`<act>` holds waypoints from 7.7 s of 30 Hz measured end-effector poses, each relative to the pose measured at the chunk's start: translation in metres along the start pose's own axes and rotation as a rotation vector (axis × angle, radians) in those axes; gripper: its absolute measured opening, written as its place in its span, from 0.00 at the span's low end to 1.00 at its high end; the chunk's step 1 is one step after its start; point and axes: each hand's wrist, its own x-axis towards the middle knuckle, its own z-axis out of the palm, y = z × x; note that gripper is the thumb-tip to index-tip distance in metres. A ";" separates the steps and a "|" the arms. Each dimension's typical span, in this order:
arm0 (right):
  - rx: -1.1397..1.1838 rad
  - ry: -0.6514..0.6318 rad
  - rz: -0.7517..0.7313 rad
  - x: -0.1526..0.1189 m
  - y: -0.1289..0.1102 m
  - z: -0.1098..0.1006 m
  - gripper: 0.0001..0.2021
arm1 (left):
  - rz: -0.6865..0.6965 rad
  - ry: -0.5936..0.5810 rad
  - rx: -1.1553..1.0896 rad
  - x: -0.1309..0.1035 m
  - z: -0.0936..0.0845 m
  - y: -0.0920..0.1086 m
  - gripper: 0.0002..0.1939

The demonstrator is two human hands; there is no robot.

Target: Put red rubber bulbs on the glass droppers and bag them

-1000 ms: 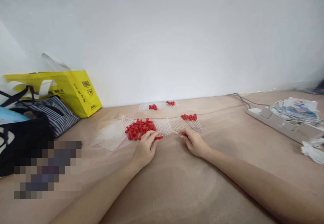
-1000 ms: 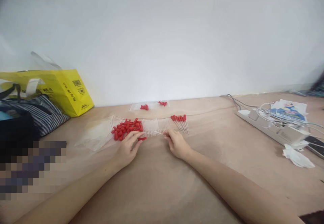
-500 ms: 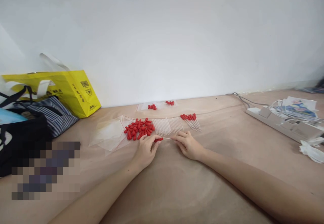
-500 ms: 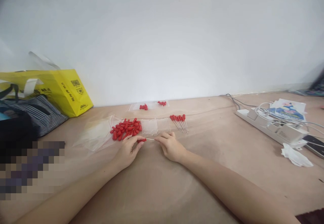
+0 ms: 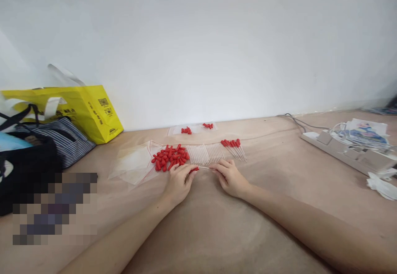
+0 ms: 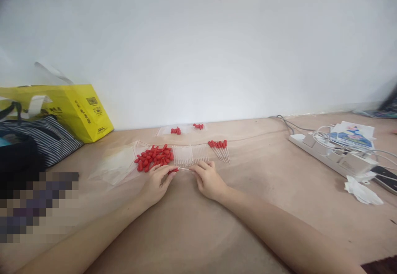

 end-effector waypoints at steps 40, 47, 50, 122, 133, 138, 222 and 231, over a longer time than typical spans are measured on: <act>-0.156 -0.094 -0.173 0.010 -0.010 -0.010 0.10 | 0.151 -0.020 -0.033 -0.006 -0.001 0.014 0.10; -0.052 -0.155 -0.061 0.012 -0.009 -0.010 0.10 | 0.181 -0.061 -0.012 0.000 -0.007 0.007 0.10; -0.059 -0.186 -0.071 0.012 -0.006 -0.011 0.11 | 0.197 -0.049 0.034 0.000 -0.008 0.005 0.12; -0.533 0.069 0.240 0.012 0.028 -0.010 0.08 | -0.169 0.247 0.436 0.028 0.000 -0.021 0.09; -0.238 -0.044 -0.003 -0.006 0.019 -0.005 0.16 | 0.080 -0.074 0.198 -0.016 -0.019 0.005 0.09; -0.184 -0.102 -0.013 -0.005 0.007 -0.009 0.12 | 0.048 -0.143 0.137 -0.008 -0.012 0.009 0.09; -0.570 -0.030 0.721 0.051 0.047 -0.007 0.11 | -0.175 -0.004 0.168 -0.004 -0.009 -0.007 0.09; -0.573 -0.090 0.690 0.059 0.052 -0.006 0.12 | -0.164 0.120 0.267 0.000 -0.010 -0.020 0.06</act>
